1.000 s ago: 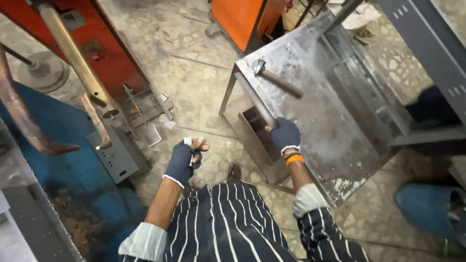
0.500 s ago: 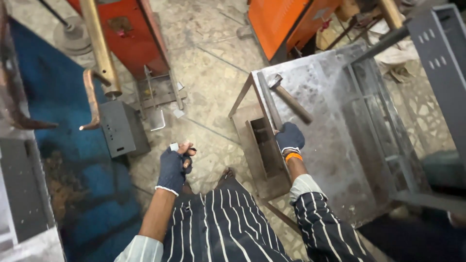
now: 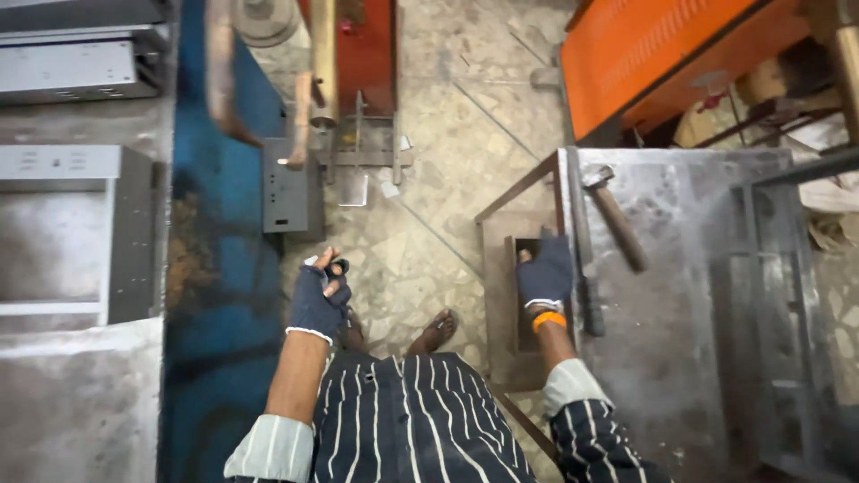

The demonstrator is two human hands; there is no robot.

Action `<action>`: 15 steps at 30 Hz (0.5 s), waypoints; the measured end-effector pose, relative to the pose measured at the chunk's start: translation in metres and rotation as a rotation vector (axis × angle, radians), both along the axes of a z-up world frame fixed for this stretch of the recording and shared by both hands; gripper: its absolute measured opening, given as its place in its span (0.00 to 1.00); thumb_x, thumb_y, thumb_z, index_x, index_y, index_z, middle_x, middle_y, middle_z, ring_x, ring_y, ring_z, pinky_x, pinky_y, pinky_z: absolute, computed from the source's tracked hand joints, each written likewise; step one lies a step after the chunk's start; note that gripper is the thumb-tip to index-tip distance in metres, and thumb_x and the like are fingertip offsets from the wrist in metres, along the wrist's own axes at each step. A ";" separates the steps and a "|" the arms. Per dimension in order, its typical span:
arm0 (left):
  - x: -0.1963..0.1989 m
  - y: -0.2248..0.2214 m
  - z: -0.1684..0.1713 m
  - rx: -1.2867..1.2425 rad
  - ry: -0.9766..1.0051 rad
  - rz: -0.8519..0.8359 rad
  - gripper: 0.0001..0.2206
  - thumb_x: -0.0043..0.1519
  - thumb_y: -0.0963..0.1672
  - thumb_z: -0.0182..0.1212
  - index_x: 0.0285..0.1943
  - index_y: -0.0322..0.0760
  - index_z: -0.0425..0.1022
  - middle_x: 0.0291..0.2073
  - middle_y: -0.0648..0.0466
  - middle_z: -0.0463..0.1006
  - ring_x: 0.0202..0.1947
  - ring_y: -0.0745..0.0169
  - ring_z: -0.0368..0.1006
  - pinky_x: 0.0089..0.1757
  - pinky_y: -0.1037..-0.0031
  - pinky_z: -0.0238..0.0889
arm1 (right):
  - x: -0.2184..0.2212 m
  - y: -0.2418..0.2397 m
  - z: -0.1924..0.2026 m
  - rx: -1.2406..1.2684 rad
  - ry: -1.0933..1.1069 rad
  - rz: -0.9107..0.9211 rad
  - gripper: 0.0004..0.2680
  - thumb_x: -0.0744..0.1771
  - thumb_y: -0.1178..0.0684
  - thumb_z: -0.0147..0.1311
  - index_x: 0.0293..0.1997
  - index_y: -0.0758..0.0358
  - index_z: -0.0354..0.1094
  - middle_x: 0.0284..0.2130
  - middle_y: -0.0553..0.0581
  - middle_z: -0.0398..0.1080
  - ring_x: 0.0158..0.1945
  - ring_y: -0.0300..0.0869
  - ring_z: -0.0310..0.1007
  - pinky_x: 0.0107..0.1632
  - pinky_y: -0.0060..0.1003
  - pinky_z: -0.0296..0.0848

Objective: The person assembles and spot welds metal panels and components to create a metal enclosure.

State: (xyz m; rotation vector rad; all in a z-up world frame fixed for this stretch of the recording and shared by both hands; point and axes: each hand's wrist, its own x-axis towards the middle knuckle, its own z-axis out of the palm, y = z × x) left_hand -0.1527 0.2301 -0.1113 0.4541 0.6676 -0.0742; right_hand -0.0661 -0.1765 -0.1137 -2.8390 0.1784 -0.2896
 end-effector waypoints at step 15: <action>0.000 0.235 0.001 0.861 0.168 0.136 0.05 0.66 0.40 0.56 0.45 0.34 0.77 0.28 0.50 0.82 0.17 0.70 0.63 0.20 0.74 0.54 | -0.052 0.270 0.004 0.344 0.192 0.618 0.20 0.60 0.50 0.65 0.57 0.57 0.70 0.52 0.60 0.74 0.66 0.54 0.65 0.62 0.47 0.66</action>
